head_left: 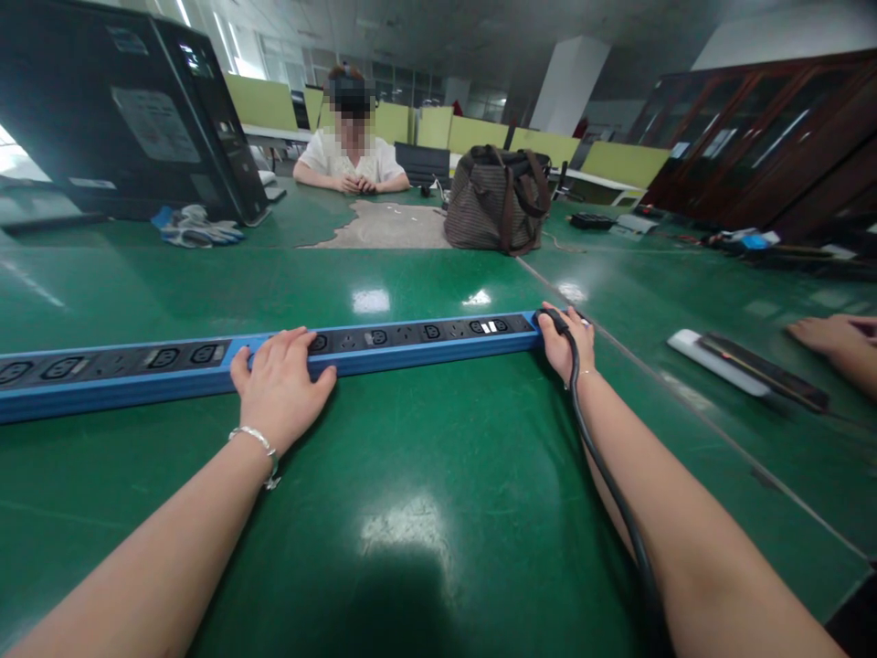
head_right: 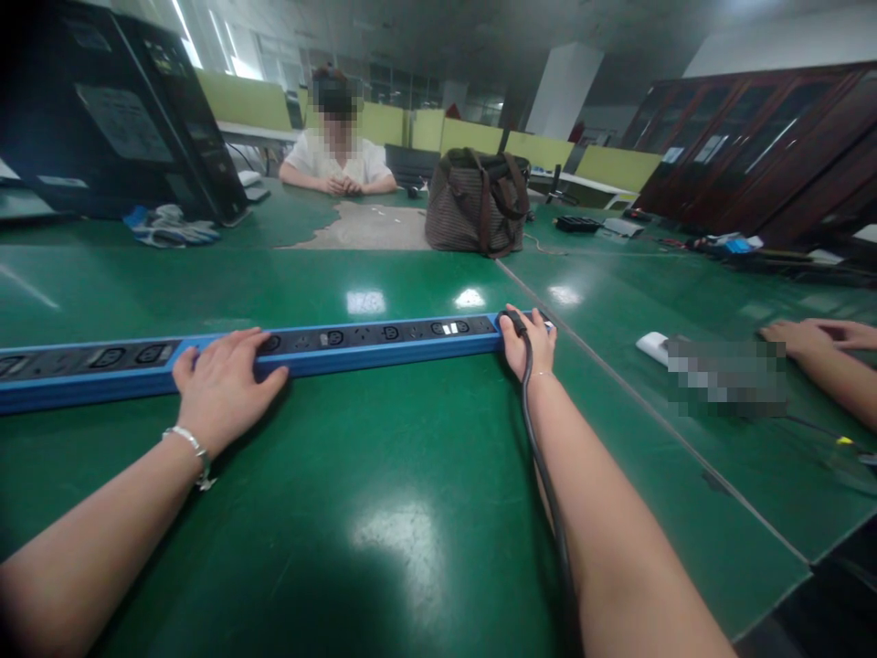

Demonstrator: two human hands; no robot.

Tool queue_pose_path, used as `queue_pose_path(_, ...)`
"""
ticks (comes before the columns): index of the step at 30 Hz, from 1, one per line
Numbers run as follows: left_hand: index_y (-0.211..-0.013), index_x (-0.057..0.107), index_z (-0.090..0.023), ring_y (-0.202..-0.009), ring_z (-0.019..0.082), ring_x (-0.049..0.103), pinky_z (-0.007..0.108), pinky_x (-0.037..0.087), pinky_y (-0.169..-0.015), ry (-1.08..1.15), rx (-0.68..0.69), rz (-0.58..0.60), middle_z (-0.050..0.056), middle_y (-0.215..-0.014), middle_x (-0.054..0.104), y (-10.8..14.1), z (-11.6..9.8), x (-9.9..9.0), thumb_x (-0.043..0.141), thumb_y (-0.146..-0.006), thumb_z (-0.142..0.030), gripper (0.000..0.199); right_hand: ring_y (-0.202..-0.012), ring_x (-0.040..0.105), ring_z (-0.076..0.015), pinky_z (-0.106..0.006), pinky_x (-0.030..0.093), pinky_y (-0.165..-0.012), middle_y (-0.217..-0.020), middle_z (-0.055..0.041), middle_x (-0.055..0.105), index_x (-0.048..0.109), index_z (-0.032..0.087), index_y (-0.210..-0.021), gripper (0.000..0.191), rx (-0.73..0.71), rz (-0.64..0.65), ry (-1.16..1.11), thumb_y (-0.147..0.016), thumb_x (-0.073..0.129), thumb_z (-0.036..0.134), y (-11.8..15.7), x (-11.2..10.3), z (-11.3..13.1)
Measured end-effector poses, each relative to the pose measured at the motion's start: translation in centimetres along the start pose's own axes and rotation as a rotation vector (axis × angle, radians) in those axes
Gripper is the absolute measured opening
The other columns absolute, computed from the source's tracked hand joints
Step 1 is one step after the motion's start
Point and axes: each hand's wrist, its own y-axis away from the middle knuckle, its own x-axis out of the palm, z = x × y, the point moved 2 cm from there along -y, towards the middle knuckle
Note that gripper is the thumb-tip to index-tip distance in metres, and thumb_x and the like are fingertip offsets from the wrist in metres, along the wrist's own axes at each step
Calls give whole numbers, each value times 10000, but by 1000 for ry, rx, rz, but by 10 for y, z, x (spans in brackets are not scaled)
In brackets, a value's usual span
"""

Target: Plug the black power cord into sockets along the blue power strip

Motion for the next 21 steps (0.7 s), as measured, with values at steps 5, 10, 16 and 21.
queue_pose_path(5, -1274, 500, -200, -1302, 306, 404, 556, 137, -1111, -17, -2, 6, 140, -1372, 499, 0, 1, 1, 410, -825, -411, 504, -1222, 513, -275, -526, 274, -1081, -1182, -86, 663, 658, 224, -1144, 453, -37, -67, -98, -881, 413, 499, -3, 3, -2)
queue_pose_path(10, -1276, 495, -192, -1298, 306, 408, 555, 150, -1109, -42, 5, 9, 141, -1367, 502, 0, 0, 0, 396, -832, -426, 512, -934, 662, -249, -395, 480, -891, -892, -98, 734, 727, 152, -926, 565, 131, -229, -392, -890, 335, 557, -5, -7, -2)
queue_pose_path(16, -1275, 504, -193, -1278, 326, 427, 559, 150, -1113, -49, 18, -10, 150, -1353, 513, 0, 0, -1, 398, -831, -438, 517, -873, 685, -223, -360, 496, -875, -864, -95, 740, 724, 129, -915, 543, 184, -278, -575, -883, 380, 547, -5, -12, 2)
queue_pose_path(21, -1277, 505, -193, -1275, 333, 428, 562, 146, -1115, -46, 17, -5, 150, -1348, 515, 0, 0, -1, 397, -831, -441, 522, -995, 652, -241, -415, 448, -957, -963, -74, 732, 720, 168, -992, 545, 138, -270, -505, -863, 400, 590, -9, -3, -9)
